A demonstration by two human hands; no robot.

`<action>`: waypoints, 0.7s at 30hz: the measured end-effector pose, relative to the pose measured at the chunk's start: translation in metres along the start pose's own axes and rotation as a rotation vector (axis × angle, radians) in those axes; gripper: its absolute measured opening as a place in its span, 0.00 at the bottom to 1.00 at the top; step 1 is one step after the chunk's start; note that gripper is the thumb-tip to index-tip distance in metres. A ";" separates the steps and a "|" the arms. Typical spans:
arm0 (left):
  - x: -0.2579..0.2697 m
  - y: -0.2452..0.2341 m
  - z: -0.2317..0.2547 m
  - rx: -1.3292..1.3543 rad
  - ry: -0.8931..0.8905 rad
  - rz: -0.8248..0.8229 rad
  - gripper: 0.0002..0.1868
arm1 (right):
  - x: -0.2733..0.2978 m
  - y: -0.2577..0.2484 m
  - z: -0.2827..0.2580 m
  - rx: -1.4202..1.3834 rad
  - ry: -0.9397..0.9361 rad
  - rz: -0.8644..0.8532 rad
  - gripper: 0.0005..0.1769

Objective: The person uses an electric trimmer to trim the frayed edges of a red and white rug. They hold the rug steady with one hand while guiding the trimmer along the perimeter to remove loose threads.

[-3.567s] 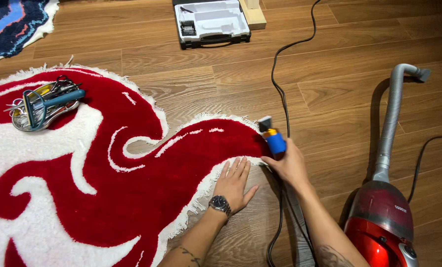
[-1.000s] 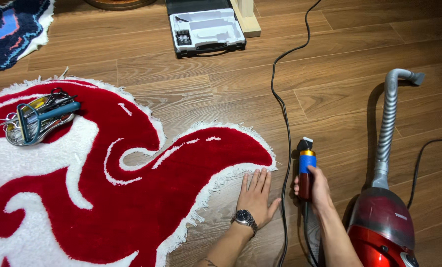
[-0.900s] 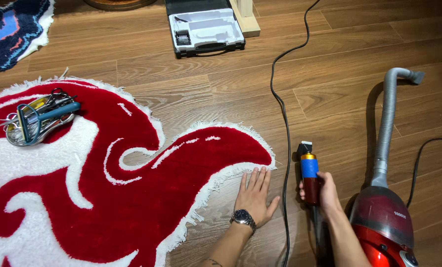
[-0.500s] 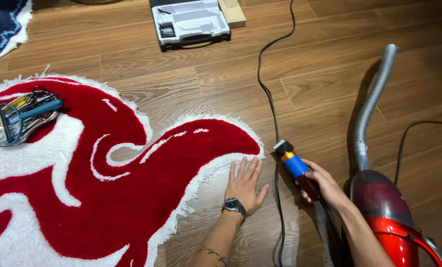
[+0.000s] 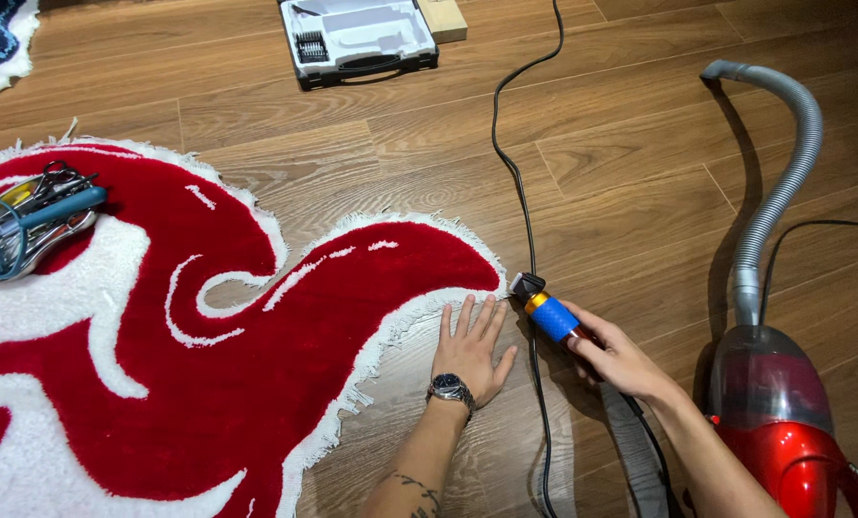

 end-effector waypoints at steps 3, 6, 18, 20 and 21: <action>-0.001 0.005 -0.001 0.006 0.000 0.013 0.40 | -0.002 0.005 -0.002 0.011 -0.027 -0.001 0.37; 0.000 0.001 0.000 0.022 0.003 0.010 0.39 | -0.005 0.007 -0.004 0.028 -0.030 0.017 0.35; -0.002 0.009 -0.001 0.000 0.001 0.051 0.40 | -0.011 0.015 -0.011 0.413 -0.104 0.106 0.37; -0.002 0.008 -0.001 0.001 0.003 0.052 0.40 | -0.011 0.016 -0.012 0.420 -0.117 0.100 0.36; -0.002 0.008 -0.001 0.002 0.006 0.054 0.40 | -0.010 0.016 -0.012 0.428 -0.132 0.095 0.36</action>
Point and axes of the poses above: each hand's wrist, its own x-axis away from the middle knuckle, its own y-axis out of the palm, z = x × y, the point moved 1 cm from there along -x, towards the middle knuckle, and after that the axes turned 1 degree about z, right-handed, at the moved point
